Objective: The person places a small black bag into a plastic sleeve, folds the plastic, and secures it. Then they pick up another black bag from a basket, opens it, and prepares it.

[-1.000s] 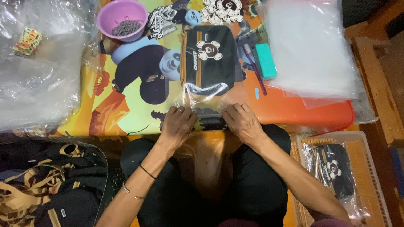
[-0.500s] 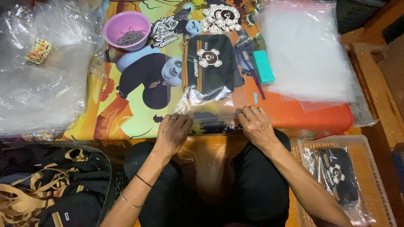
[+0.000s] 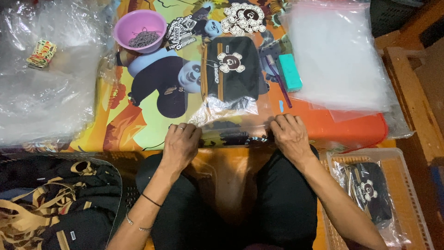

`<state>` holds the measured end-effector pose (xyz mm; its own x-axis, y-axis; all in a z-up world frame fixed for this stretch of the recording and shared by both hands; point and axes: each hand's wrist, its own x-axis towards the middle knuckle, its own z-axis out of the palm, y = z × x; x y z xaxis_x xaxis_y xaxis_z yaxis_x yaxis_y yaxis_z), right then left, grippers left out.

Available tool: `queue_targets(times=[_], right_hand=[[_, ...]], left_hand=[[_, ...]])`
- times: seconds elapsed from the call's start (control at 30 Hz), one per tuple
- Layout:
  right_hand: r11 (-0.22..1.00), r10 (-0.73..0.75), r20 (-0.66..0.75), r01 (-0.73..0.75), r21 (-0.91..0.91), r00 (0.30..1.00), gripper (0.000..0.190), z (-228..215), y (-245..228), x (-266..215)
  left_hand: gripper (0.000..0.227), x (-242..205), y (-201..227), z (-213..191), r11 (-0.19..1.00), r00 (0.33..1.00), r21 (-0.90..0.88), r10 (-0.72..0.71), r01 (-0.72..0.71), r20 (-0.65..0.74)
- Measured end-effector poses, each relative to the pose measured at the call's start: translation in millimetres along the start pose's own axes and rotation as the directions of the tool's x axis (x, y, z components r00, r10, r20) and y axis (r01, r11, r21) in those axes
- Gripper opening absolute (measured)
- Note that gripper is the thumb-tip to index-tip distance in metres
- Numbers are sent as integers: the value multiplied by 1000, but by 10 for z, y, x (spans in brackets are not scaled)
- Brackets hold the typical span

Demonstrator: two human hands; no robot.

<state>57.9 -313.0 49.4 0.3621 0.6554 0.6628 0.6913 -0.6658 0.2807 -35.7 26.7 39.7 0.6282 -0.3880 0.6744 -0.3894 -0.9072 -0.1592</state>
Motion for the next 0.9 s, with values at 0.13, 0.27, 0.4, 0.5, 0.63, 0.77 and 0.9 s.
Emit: queue_targets(times=[0.13,0.27,0.4,0.5,0.63,0.77,0.9], right_hand=[[999,-1,-42,2,37,999,32,124,1,-60],[996,12,-52,-7,92,999,34,136,26,-49],[996,4,-60,1,88,998,36,44,9,2],[997,26,-53,-22,78,998,35,-58,-32,84],[997,36,-57,-32,71,998,30,-70,-3,91],[992,82,-64,-75,102,995,23,-148,13,112],[988,110,-64,-103,113,992,23,-126,-9,82]], left_hand=[[10,-63,-9,8,999,999,-40,-17,18,29],[11,-130,-31,103,999,1000,-20,-26,26,18],[10,125,71,-176,997,997,41,-73,73,15],[32,282,209,-216,990,993,77,-120,119,12],[22,236,322,189,992,999,128,-6,-1,49],[13,243,402,460,998,997,-8,66,-66,26],[12,218,405,545,995,995,-15,97,-97,21]])
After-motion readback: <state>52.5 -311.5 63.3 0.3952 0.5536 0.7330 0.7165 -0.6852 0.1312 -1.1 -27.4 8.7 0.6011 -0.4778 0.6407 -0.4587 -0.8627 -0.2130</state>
